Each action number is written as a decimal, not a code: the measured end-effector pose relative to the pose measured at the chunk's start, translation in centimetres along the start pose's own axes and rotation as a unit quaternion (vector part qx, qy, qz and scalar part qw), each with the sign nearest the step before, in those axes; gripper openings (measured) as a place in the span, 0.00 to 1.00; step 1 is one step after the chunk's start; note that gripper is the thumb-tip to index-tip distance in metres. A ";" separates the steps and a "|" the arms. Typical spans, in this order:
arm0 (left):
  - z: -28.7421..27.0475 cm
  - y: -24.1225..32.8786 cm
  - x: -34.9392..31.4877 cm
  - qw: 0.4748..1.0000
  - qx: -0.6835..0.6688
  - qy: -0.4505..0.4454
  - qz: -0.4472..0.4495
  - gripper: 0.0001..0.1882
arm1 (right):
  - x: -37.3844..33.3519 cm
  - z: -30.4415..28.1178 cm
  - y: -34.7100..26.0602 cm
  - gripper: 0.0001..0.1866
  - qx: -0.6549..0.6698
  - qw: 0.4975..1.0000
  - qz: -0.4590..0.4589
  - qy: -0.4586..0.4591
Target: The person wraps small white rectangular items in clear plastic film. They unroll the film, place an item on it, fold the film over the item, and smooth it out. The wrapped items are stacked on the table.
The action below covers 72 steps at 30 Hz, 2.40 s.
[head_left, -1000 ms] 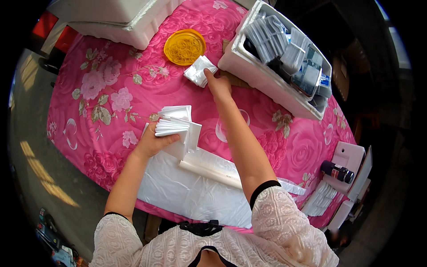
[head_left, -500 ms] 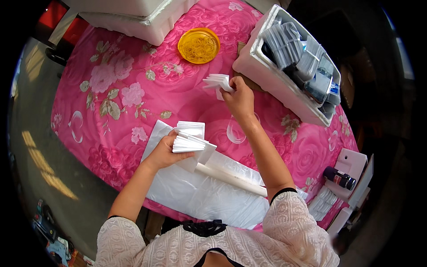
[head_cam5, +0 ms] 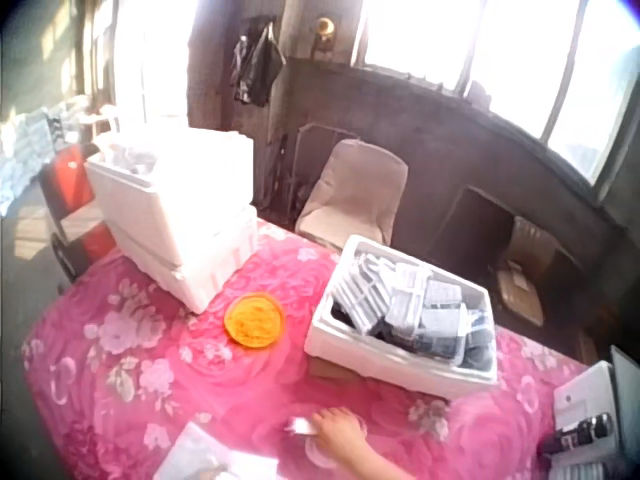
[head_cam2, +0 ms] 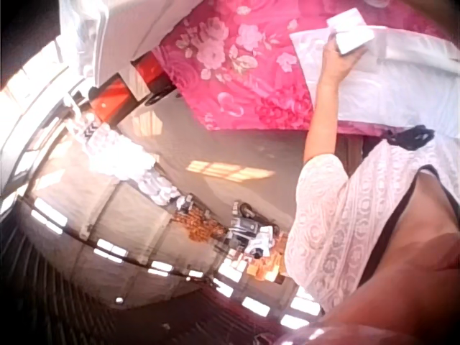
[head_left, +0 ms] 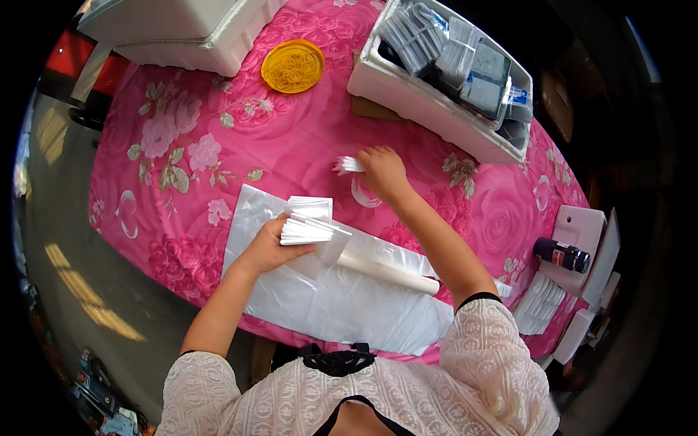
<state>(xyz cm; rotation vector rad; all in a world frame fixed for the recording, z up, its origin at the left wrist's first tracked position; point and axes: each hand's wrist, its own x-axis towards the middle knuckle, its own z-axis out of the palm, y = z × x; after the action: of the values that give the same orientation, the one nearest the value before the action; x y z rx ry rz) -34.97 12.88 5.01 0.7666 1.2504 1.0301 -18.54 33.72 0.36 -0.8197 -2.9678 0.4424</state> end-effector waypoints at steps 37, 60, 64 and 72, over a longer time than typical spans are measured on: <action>44.3 -3.8 -9.1 0.992 -0.017 -0.121 -0.024 0.29 | -73.1 -7.3 -4.7 0.20 0.749 0.519 0.393 -0.118; 71.5 -7.2 -12.9 0.994 0.040 -0.052 -0.086 0.34 | -94.2 3.2 21.7 0.30 0.460 0.654 0.570 0.189; 73.3 -7.6 -13.5 0.989 0.071 -0.043 -0.125 0.35 | -94.9 -0.1 19.2 0.46 0.270 0.781 0.530 0.190; 75.7 -9.9 -13.3 0.984 0.034 -0.058 -0.164 0.26 | -95.7 1.8 18.4 0.55 0.191 0.837 0.478 0.185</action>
<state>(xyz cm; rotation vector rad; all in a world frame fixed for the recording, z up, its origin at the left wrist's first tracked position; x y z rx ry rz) 41.09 2.28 15.01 0.6361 1.2649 0.6679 72.86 -0.17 -2.22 -1.9882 -1.8239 0.7377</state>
